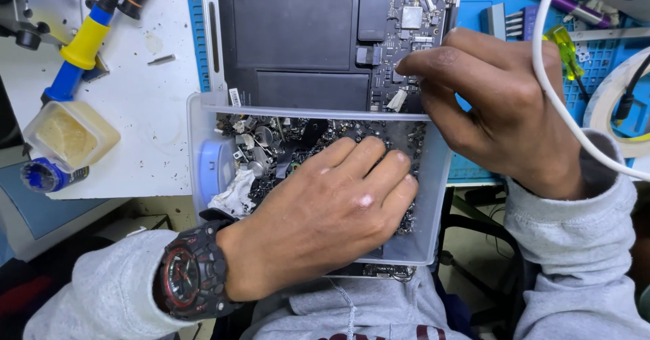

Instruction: Assembling and repairing internal laptop components by sorting through small parts and using a precision screwdriver.

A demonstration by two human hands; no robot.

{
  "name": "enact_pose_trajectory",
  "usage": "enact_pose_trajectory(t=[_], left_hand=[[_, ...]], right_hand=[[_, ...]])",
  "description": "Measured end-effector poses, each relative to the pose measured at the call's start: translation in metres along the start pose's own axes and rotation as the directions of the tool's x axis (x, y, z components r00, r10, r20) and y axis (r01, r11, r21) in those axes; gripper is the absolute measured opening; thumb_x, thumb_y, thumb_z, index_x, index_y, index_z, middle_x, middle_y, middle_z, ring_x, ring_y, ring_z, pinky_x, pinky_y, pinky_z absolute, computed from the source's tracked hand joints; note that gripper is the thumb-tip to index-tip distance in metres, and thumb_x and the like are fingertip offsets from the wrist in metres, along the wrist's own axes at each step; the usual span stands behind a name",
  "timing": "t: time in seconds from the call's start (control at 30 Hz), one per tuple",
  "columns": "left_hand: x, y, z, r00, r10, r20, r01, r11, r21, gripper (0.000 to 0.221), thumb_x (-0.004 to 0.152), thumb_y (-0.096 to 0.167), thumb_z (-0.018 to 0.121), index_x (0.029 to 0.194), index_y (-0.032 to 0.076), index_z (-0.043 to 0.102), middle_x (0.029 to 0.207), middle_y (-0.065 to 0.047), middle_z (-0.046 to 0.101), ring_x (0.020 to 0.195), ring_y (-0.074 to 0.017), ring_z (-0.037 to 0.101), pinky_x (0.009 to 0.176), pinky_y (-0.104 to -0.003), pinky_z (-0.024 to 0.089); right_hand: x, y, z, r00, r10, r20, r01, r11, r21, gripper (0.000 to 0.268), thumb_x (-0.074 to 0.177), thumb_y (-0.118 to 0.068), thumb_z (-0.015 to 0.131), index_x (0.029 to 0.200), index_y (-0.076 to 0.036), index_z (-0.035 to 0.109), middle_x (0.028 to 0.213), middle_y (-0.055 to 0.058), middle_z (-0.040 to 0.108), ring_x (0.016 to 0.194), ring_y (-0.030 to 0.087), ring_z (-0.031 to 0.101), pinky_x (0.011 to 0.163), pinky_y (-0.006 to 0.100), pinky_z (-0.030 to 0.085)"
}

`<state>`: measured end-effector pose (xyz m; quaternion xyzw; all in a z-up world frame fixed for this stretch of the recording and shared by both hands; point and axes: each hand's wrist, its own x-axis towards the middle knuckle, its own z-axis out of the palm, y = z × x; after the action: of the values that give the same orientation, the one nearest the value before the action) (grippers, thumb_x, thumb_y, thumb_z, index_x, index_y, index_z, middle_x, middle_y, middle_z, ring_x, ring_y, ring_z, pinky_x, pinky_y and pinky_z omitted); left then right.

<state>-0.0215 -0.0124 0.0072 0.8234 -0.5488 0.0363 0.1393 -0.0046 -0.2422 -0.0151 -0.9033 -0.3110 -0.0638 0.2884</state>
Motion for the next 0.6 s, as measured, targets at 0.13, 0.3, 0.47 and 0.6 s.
enact_pose_trajectory(t=[0.13,0.3,0.47,0.6], left_hand=[[-0.0016,-0.0019,0.0004,0.998,0.062,0.0,-0.061,0.987,-0.148,0.02,0.103,0.005,0.06,0.085,0.013,0.06,0.09,-0.005,0.055,0.082,-0.0244,0.053,0.071,-0.036,0.043],[-0.0044,-0.0012,0.0046,0.975,0.204,0.085,-0.175,0.949,-0.263,0.031,0.105,0.013,0.065,0.075,0.012,0.072,0.09,0.0,0.059,0.089,-0.0266,0.053,0.077,-0.04,0.043],[-0.0037,-0.0035,0.0043,0.989,0.144,0.022,-0.136,0.968,-0.213,0.038,0.097,0.004,0.065,0.06,0.015,0.061,0.077,-0.002,0.054,0.081,-0.0273,0.051,0.071,-0.041,0.04],[-0.0047,-0.0066,0.0047,0.994,0.104,-0.012,-0.105,0.986,-0.129,0.042,0.091,-0.004,0.063,0.056,0.017,0.054,0.071,-0.003,0.049,0.076,-0.0267,0.048,0.067,-0.04,0.039]], right_hand=[[0.0016,-0.0026,-0.0008,1.0,0.016,-0.002,-0.016,1.0,0.02,0.017,0.103,0.021,0.062,0.112,0.011,0.073,0.083,0.017,0.062,0.066,0.028,0.056,0.057,0.039,0.038],[0.0006,-0.0006,-0.0003,1.0,0.0,-0.003,0.0,1.0,0.014,0.016,0.104,0.021,0.062,0.112,0.011,0.073,0.081,0.017,0.061,0.065,0.028,0.055,0.057,0.04,0.036],[0.0004,-0.0009,-0.0004,1.0,0.0,-0.002,0.0,1.0,0.005,0.019,0.103,0.021,0.061,0.113,0.011,0.073,0.081,0.016,0.059,0.064,0.027,0.053,0.057,0.04,0.035],[0.0009,-0.0009,-0.0004,1.0,-0.009,-0.01,0.009,1.0,0.023,0.019,0.102,0.024,0.06,0.111,0.012,0.073,0.08,0.017,0.058,0.064,0.026,0.052,0.057,0.039,0.033]])
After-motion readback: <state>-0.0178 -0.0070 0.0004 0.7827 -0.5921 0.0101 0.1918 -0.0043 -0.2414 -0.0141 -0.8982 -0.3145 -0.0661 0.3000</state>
